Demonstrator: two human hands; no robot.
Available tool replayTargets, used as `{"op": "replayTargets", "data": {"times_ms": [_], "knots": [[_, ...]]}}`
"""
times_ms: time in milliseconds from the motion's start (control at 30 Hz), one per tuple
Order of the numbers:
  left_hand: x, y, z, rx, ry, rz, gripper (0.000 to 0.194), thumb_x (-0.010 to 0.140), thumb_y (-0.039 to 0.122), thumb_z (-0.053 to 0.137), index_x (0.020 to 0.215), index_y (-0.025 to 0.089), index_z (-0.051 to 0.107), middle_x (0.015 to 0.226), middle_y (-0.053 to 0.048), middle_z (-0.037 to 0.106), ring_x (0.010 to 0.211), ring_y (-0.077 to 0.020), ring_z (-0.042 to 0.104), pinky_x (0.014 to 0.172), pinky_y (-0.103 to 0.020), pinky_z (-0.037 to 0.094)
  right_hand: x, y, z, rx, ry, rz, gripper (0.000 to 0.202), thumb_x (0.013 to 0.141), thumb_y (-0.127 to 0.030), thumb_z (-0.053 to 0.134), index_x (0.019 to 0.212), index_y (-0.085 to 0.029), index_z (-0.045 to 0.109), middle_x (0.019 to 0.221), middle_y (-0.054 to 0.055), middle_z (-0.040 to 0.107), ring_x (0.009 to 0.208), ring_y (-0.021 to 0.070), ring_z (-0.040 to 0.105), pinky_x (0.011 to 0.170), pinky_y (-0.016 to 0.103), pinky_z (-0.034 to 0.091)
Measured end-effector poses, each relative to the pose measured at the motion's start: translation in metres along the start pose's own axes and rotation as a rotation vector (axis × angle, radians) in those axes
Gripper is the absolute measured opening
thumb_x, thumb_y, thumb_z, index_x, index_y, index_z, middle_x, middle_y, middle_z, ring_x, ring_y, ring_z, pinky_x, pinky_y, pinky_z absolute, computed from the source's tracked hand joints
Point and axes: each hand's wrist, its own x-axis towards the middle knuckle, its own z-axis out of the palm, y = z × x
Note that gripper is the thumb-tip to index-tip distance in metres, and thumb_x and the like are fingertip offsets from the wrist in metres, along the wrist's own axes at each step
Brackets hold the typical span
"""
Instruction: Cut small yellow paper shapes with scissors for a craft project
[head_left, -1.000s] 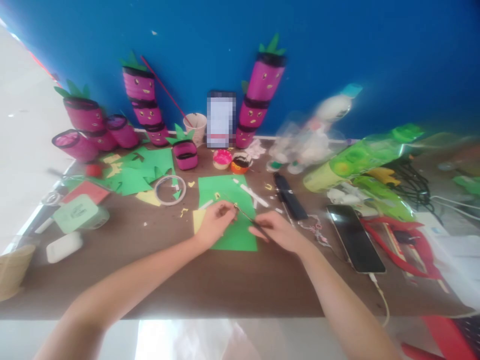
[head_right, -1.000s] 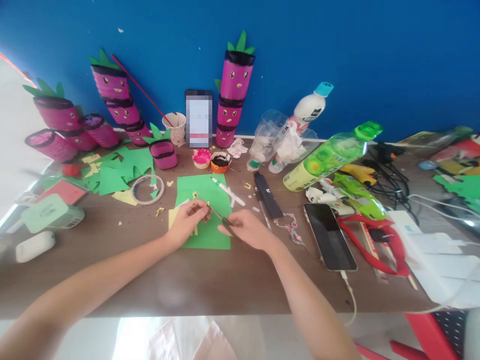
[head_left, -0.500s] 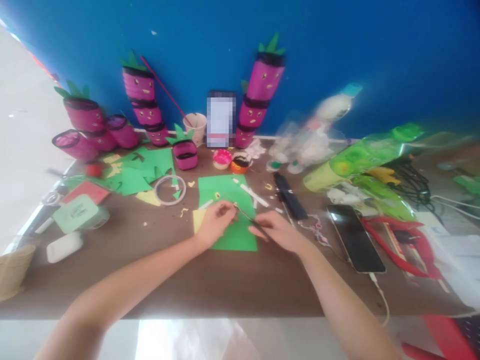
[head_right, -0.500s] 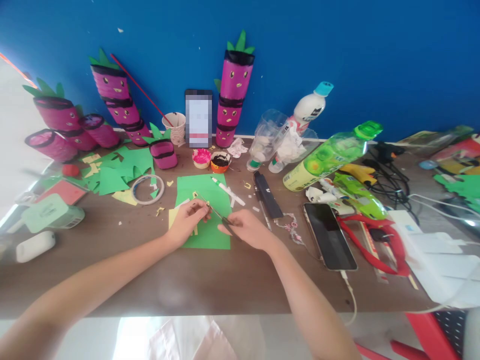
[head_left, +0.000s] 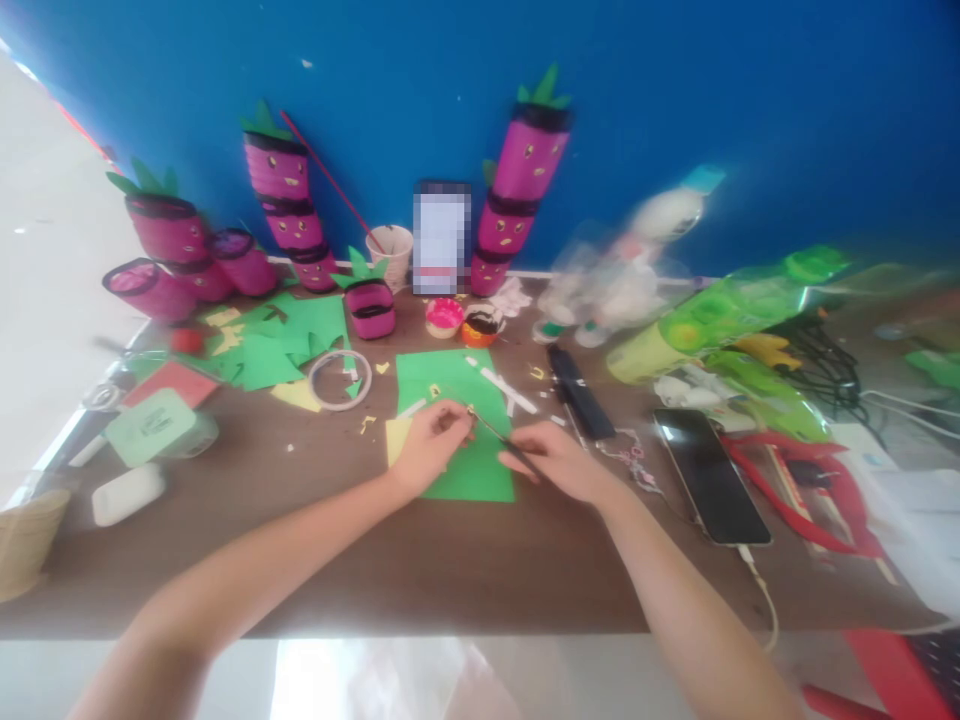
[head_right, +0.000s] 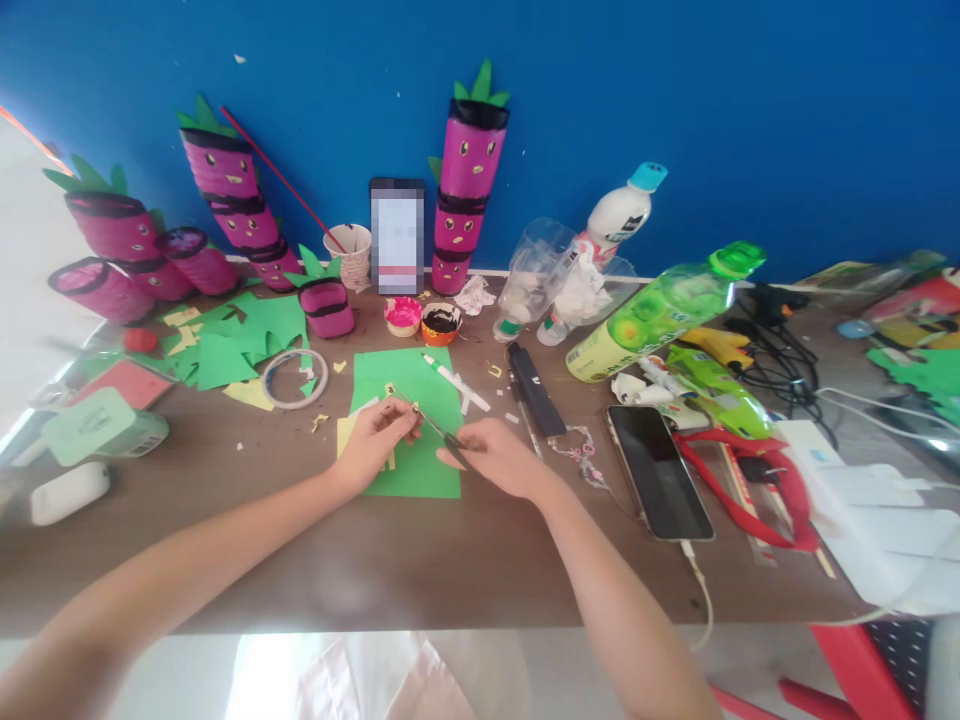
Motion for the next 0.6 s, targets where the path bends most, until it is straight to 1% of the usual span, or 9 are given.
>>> {"op": "replayTargets", "data": {"times_ms": [133, 367, 600], "knots": [[0.0002, -0.0001, 0.0, -0.007, 0.002, -0.003, 0.012, 0.074, 0.027, 0.056, 0.07, 0.016, 0.055, 0.063, 0.001, 0.057, 0.061, -0.0112, 0.054, 0.062, -0.025, 0.044, -0.0005, -0.0013, -0.0012, -0.005, -0.012, 0.009, 0.048, 0.073, -0.047, 0.059, 0.044, -0.017, 0.036, 0.045, -0.006, 0.032, 0.045, 0.0064, 0.03, 0.047, 0.023, 0.022], [0.0003, 0.0021, 0.0005, -0.046, 0.009, -0.019, 0.01, 0.072, 0.024, 0.056, 0.067, 0.017, 0.054, 0.062, 0.002, 0.056, 0.06, -0.0107, 0.054, 0.061, -0.024, 0.043, -0.001, -0.0016, -0.0024, 0.004, -0.015, 0.016, 0.048, 0.072, -0.05, 0.058, 0.044, -0.017, 0.036, 0.045, -0.005, 0.035, 0.045, 0.0069, 0.032, 0.046, 0.023, 0.023], [0.0, 0.004, 0.0014, -0.048, 0.013, -0.012, 0.008, 0.071, 0.022, 0.055, 0.066, 0.016, 0.053, 0.062, 0.001, 0.056, 0.061, -0.0109, 0.054, 0.06, -0.024, 0.044, -0.0012, -0.0011, -0.0026, -0.009, -0.015, 0.028, 0.046, 0.073, -0.047, 0.058, 0.045, -0.017, 0.038, 0.045, -0.005, 0.036, 0.045, 0.0068, 0.032, 0.046, 0.023, 0.023]]}}
